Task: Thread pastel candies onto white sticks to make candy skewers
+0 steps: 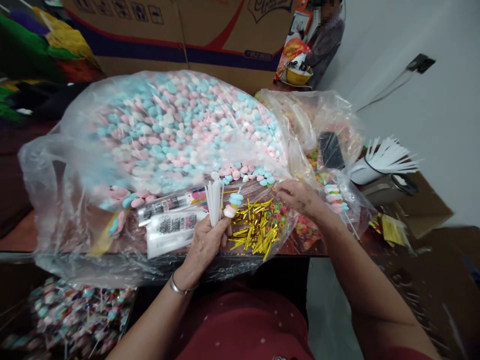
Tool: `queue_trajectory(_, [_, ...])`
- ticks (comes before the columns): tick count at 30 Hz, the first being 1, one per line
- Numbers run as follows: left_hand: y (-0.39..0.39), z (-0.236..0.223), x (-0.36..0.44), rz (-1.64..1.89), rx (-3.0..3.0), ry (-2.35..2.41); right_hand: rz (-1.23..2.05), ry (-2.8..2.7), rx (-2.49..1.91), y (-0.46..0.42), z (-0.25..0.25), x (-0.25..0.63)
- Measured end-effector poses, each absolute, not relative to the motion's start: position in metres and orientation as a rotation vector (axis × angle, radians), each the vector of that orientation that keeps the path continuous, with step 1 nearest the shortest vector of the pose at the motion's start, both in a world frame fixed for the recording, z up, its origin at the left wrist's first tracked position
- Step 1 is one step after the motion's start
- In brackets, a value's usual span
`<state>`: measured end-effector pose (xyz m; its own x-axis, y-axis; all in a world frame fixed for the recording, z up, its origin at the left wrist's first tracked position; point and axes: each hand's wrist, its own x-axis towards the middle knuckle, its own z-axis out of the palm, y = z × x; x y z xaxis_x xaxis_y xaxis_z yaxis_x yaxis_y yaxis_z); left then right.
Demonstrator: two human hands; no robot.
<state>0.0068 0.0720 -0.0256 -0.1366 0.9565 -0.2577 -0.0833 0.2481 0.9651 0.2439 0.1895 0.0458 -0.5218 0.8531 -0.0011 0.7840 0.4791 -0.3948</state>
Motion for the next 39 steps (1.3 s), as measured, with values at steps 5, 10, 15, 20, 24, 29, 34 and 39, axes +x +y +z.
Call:
queue_trajectory(5, [0.073, -0.027, 0.006, 1.114, 0.901, 1.38, 0.381, -2.93, -1.324, 0.181, 0.033, 0.26])
queue_trajectory(10, [0.072, -0.021, 0.007, 1.119, 0.913, 1.393, 0.316, -2.928, -1.309, 0.178, 0.019, 0.251])
queue_trajectory(15, [0.072, -0.021, 0.008, 1.161, 0.882, 1.394, 0.293, -2.631, -1.51, 0.182, 0.021, 0.246])
queue_trajectory(20, [0.072, -0.024, 0.009, 1.17, 0.852, 1.374, 0.634, -2.383, -1.672, 0.184, 0.034, 0.246])
queue_trajectory(24, [0.072, -0.023, 0.009, 1.163, 0.847, 1.371, 0.664, -2.428, -1.65, 0.188, 0.035, 0.241])
queue_trajectory(29, [0.072, -0.022, 0.008, 1.158, 0.86, 1.38, 0.656, -2.523, -1.596, 0.191, 0.029, 0.237])
queue_trajectory(34, [0.071, -0.024, 0.007, 1.153, 0.884, 1.364, 0.583, -2.47, -1.753, 0.19, 0.024, 0.233])
queue_trajectory(39, [0.071, -0.024, 0.007, 1.146, 0.894, 1.377, 0.411, -2.563, -1.648, 0.188, 0.017, 0.232])
